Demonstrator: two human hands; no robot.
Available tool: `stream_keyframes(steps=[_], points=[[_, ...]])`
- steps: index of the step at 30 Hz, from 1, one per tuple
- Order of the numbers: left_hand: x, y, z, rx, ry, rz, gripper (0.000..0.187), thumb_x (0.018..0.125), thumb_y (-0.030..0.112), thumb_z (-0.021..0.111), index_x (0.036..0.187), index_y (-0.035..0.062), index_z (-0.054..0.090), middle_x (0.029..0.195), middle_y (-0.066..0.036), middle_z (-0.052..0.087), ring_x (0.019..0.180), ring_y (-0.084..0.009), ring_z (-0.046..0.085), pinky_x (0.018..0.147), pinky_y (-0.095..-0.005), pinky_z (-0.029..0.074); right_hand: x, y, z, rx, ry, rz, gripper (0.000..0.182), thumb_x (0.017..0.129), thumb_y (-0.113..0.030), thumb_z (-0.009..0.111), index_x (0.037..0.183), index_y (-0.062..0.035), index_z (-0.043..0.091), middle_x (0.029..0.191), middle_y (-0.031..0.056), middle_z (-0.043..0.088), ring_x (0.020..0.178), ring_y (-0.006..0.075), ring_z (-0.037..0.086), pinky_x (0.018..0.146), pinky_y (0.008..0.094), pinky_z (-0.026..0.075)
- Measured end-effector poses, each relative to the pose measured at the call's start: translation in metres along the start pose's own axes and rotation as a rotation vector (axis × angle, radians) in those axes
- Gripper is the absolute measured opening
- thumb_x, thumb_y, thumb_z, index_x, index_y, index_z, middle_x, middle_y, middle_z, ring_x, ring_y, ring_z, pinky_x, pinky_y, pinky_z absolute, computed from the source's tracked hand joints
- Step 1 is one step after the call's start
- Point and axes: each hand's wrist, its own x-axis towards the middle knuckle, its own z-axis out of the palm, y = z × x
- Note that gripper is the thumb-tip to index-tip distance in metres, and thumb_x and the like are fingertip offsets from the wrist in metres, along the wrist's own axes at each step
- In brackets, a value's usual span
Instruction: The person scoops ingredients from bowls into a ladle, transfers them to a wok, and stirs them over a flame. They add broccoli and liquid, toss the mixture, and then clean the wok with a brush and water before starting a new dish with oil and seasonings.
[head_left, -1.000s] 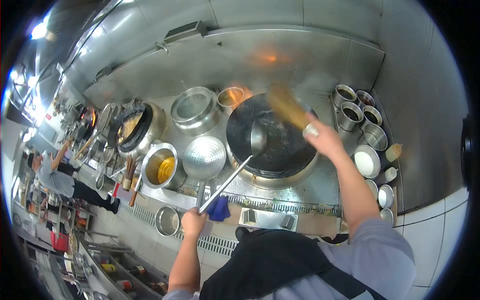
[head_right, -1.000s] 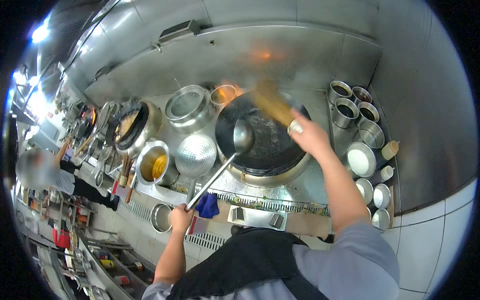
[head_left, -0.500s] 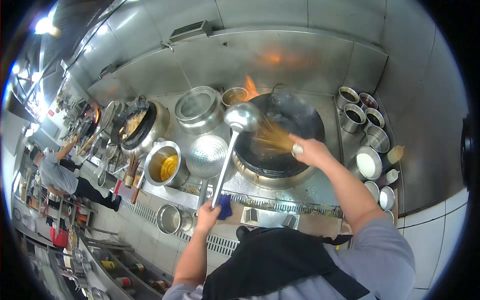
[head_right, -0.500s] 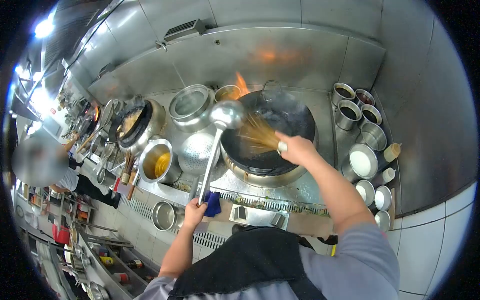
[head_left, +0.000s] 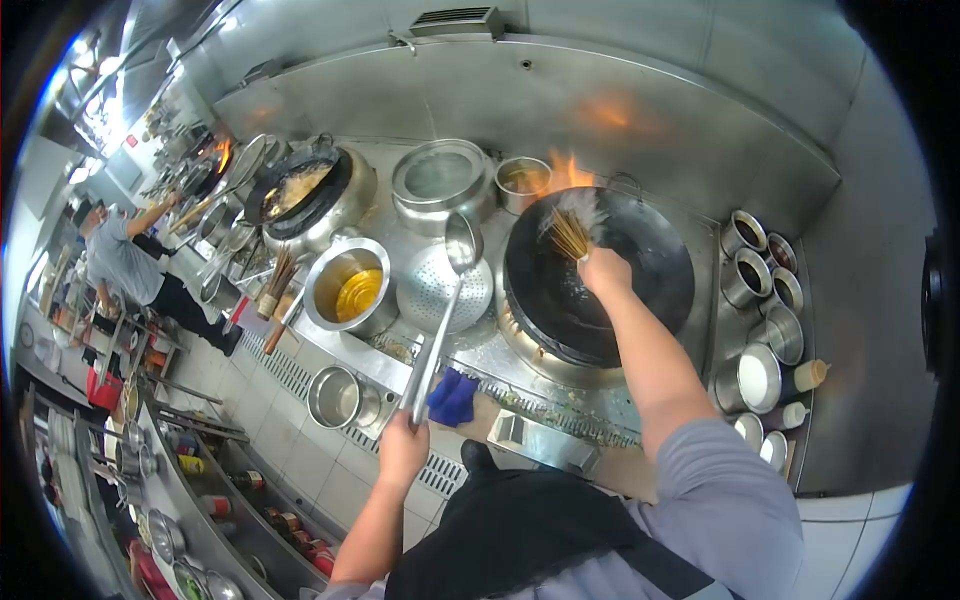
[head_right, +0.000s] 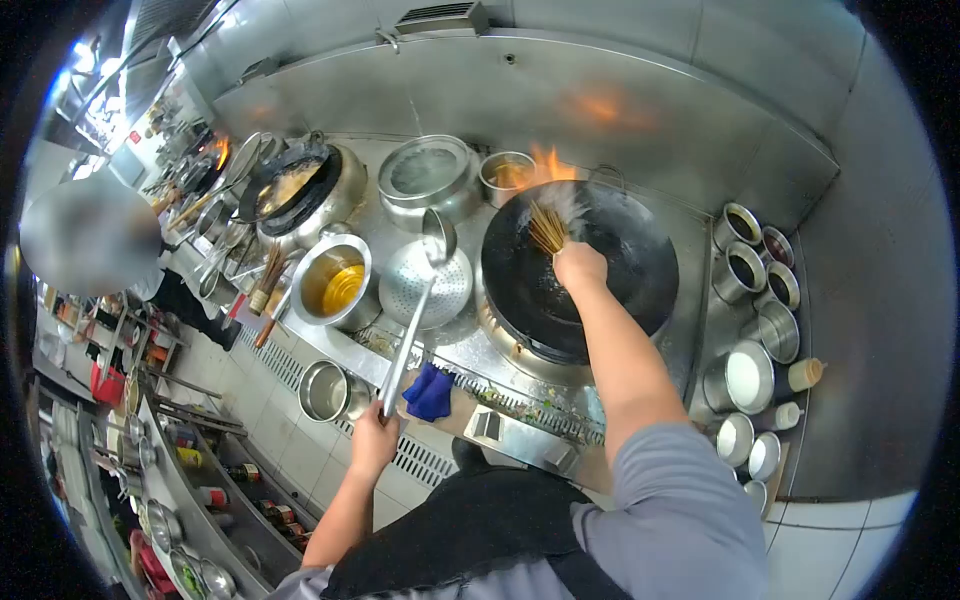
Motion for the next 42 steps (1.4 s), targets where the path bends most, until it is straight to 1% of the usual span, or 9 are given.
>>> stream_keyframes(steps=[7,13,15,18,23,28,30,37,42], points=[[-0.024,-0.038,0.008,0.161,-0.042,-0.118,0.026,0.08,0.016,0.058,0.101,0.0004,0.059,0.084,-0.025,0.063,0.083,-0.0422,0.061,0.074,-0.05,0.048,-0.094,-0.02,-0.089,-0.451,-0.325,-0.551,0.029,0.082,-0.022,0.05,0.103,-0.0125,0.068,0.101,0.014,0.067,0.09,0.0306,0.065,0.081,0.0411,0.051],[-0.013,-0.05,0.025,0.243,-0.088,-0.116,0.02,0.08,0.013,0.055,0.095,-0.0003,0.057,0.085,-0.026,0.062,0.078,-0.0415,0.062,0.069,-0.0499,0.049,0.002,-0.032,-0.018,-0.059,0.019,-0.097,0.029,0.082,-0.025,0.05,0.092,-0.0054,0.068,0.095,0.0192,0.066,0.091,0.0354,0.064,0.082,0.0416,0.05],[-0.007,-0.061,0.029,0.32,-0.059,-0.026,0.024,0.081,0.015,0.055,0.1,0.0003,0.056,0.086,-0.024,0.062,0.076,-0.0406,0.062,0.068,-0.0494,0.05,-0.029,-0.037,-0.03,-0.257,-0.229,-0.27,0.033,0.082,-0.023,0.051,0.109,-0.0072,0.063,0.097,0.0207,0.065,0.093,0.0364,0.062,0.084,0.0436,0.049],[-0.001,-0.062,0.031,0.363,-0.062,-0.039,0.03,0.082,0.014,0.054,0.108,-0.0003,0.053,0.09,-0.023,0.062,0.077,-0.0388,0.063,0.067,-0.0489,0.05,-0.07,-0.026,-0.047,-0.473,-0.261,-0.506,0.025,0.081,-0.019,0.052,0.088,-0.0023,0.069,0.092,0.0193,0.067,0.088,0.0323,0.066,0.078,0.0432,0.052],[-0.001,-0.06,0.033,0.29,-0.027,-0.002,0.039,0.082,0.011,0.051,0.12,-0.0011,0.048,0.094,-0.024,0.062,0.081,-0.0387,0.062,0.07,-0.0484,0.05,0.015,0.015,-0.017,-0.332,-0.083,-0.011,0.023,0.082,-0.017,0.054,0.086,-0.0002,0.068,0.09,0.0206,0.067,0.087,0.0367,0.065,0.074,0.0447,0.051],[-0.002,-0.069,0.03,0.144,-0.082,-0.048,0.05,0.076,0.006,0.05,0.126,0.0042,0.045,0.112,-0.02,0.059,0.101,-0.0372,0.058,0.084,-0.046,0.047,-0.07,-0.003,-0.018,-0.462,-0.145,-0.549,0.026,0.085,-0.023,0.054,0.09,-0.0003,0.064,0.087,0.0198,0.064,0.079,0.0351,0.064,0.071,0.047,0.05],[-0.007,-0.078,0.032,0.069,-0.107,-0.098,0.056,0.076,0.007,0.051,0.13,0.0048,0.041,0.11,-0.023,0.057,0.099,-0.0378,0.058,0.083,-0.0458,0.048,-0.086,-0.007,-0.032,-0.755,-0.365,-0.397,0.021,0.084,-0.017,0.054,0.09,-0.0017,0.067,0.089,0.02,0.067,0.085,0.0342,0.066,0.075,0.0444,0.051],[-0.032,-0.077,0.015,0.125,-0.113,-0.079,0.059,0.08,0.017,0.059,0.133,0.0054,0.036,0.106,-0.02,0.056,0.09,-0.0365,0.061,0.078,-0.0437,0.05,-0.004,0.017,-0.003,-0.586,0.033,-0.237,0.024,0.082,-0.018,0.056,0.087,0.0011,0.068,0.086,0.0202,0.067,0.08,0.0355,0.066,0.072,0.0436,0.053],[-0.045,-0.092,0.011,0.128,-0.159,-0.154,0.061,0.079,0.022,0.061,0.132,0.005,0.038,0.106,-0.019,0.057,0.092,-0.0353,0.062,0.078,-0.0442,0.051,-0.061,-0.026,-0.029,-0.81,-0.307,-0.461,0.024,0.077,-0.015,0.057,0.087,0.0048,0.065,0.087,0.0244,0.066,0.084,0.0384,0.065,0.077,0.0435,0.052]])
